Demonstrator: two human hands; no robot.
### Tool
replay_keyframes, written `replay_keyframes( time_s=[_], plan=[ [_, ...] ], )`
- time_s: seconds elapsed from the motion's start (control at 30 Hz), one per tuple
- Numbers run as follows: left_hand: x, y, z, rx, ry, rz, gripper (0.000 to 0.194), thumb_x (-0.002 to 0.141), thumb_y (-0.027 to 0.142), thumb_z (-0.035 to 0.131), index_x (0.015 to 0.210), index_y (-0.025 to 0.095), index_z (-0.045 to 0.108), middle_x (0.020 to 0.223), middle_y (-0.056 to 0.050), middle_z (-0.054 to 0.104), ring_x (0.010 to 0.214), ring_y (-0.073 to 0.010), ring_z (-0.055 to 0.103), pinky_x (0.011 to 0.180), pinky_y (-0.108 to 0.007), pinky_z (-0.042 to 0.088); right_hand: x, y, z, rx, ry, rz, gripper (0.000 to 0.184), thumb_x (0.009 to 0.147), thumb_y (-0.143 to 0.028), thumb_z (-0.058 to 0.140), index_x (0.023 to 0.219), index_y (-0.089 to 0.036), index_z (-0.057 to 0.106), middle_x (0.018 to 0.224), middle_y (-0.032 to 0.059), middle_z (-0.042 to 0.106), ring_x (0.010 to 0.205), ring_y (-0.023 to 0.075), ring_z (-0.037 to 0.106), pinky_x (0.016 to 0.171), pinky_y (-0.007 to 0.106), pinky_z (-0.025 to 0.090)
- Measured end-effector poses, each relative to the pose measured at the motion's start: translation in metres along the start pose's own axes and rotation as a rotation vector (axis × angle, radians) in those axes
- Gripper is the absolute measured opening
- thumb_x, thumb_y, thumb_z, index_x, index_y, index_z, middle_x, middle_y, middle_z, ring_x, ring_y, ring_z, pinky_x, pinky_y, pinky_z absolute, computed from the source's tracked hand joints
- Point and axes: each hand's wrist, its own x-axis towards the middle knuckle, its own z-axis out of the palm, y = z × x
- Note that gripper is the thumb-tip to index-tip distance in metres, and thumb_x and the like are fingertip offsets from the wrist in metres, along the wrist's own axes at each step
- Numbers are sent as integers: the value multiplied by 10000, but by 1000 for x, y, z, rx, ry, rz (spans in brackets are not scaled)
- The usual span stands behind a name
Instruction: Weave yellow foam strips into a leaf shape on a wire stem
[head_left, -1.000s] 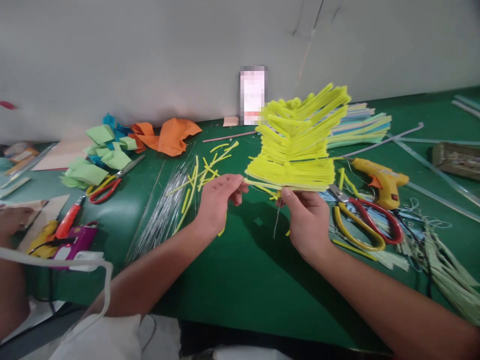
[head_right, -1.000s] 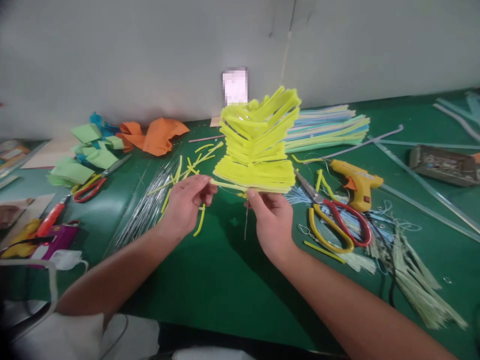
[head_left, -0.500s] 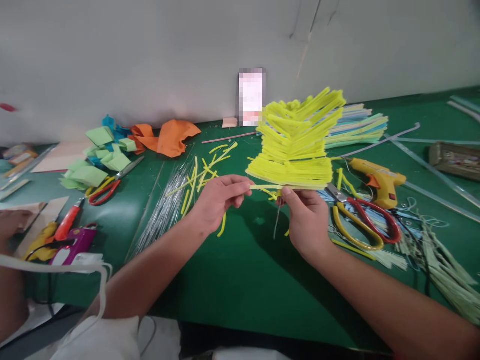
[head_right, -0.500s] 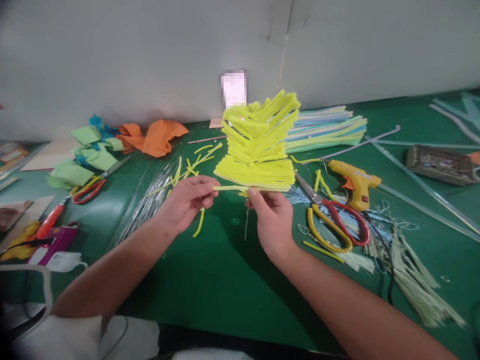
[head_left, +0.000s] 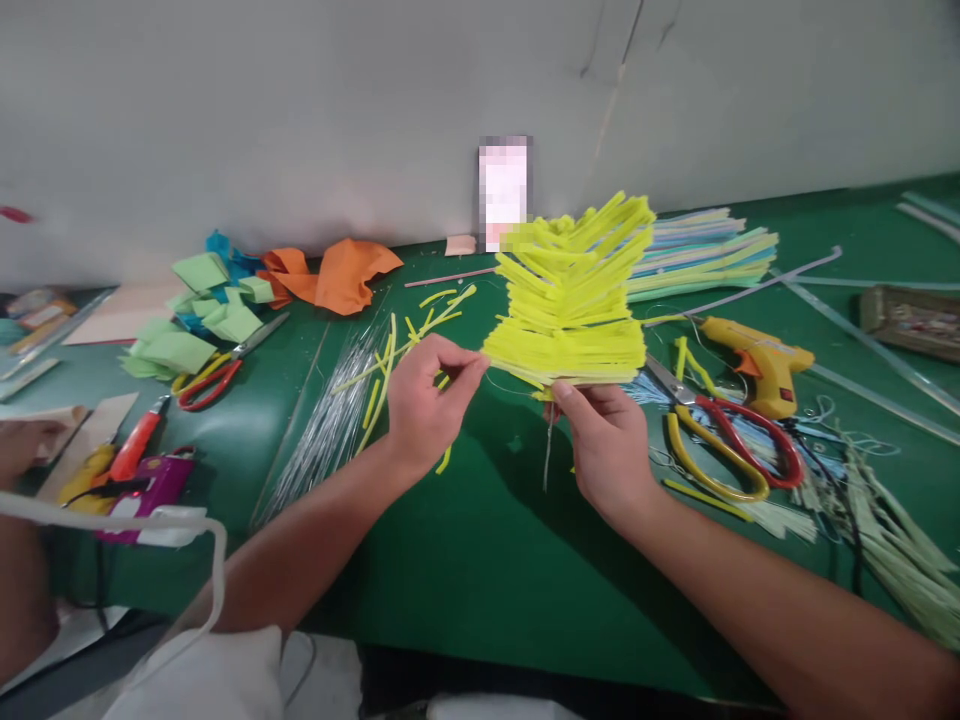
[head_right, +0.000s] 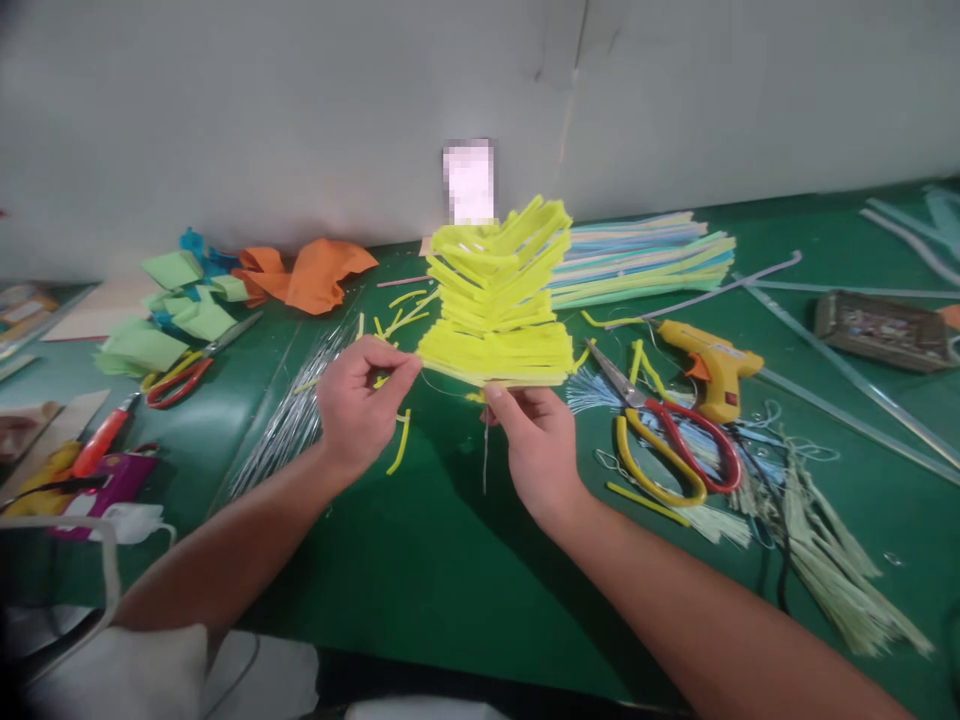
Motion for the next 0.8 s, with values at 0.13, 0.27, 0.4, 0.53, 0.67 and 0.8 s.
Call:
replay_keyframes(
  time_s=[0.13, 0.27, 0.4, 0.53, 0.67, 0.8],
  plan=[
    [-5, -1, 8, -133, 6, -146, 117, 856, 284, 681, 812, 187, 633, 732, 4, 645, 657, -95, 603, 617, -229, 524, 0, 0, 0, 5, -21, 6, 242, 774, -417, 754, 700, -205, 664, 621, -8, 632, 630, 148, 591, 638, 308, 477],
    [-9, 0, 16, -444, -27, -446, 220, 823, 342, 714, 946, 187, 618, 796, -13, 683, 664, -116, 677, 592, -242, 567, 2, 0, 1, 22, 21, -15, 239, 773, -411, 754, 699, -209, 651, 618, -17, 620, 618, 138, 573, 630, 300, 465],
    [-10, 1, 18, -571, -39, -593, 316, 755, 355, 775, 980, 178, 639, 767, -21, 711, 646, -138, 704, 573, -250, 578, 3, 1, 2, 43, 41, -19, 230, 763, -408, 766, 725, -210, 655, 621, -21, 620, 616, 138, 574, 626, 299, 462],
    [-9, 0, 18, -599, -27, -649, 305, 704, 354, 816, 897, 174, 663, 711, -17, 724, 630, -141, 707, 575, -249, 573, 2, 1, 2, 52, 42, -6, 217, 753, -400, 779, 766, -211, 674, 625, -22, 626, 607, 137, 574, 616, 298, 462],
    [-8, -2, 16, -597, -37, -660, 271, 730, 366, 795, 875, 174, 670, 717, -20, 732, 587, -126, 685, 552, -252, 552, 2, 0, 2, 48, 23, -6, 214, 757, -397, 777, 753, -210, 672, 620, -23, 624, 598, 132, 565, 616, 295, 460],
    [-7, 0, 15, -635, -36, -669, 213, 758, 350, 771, 808, 173, 662, 664, -5, 705, 542, -104, 647, 525, -235, 513, 0, 1, 1, 34, 4, -5, 233, 764, -406, 769, 708, -206, 665, 611, -18, 622, 603, 135, 570, 619, 295, 464]
  ],
)
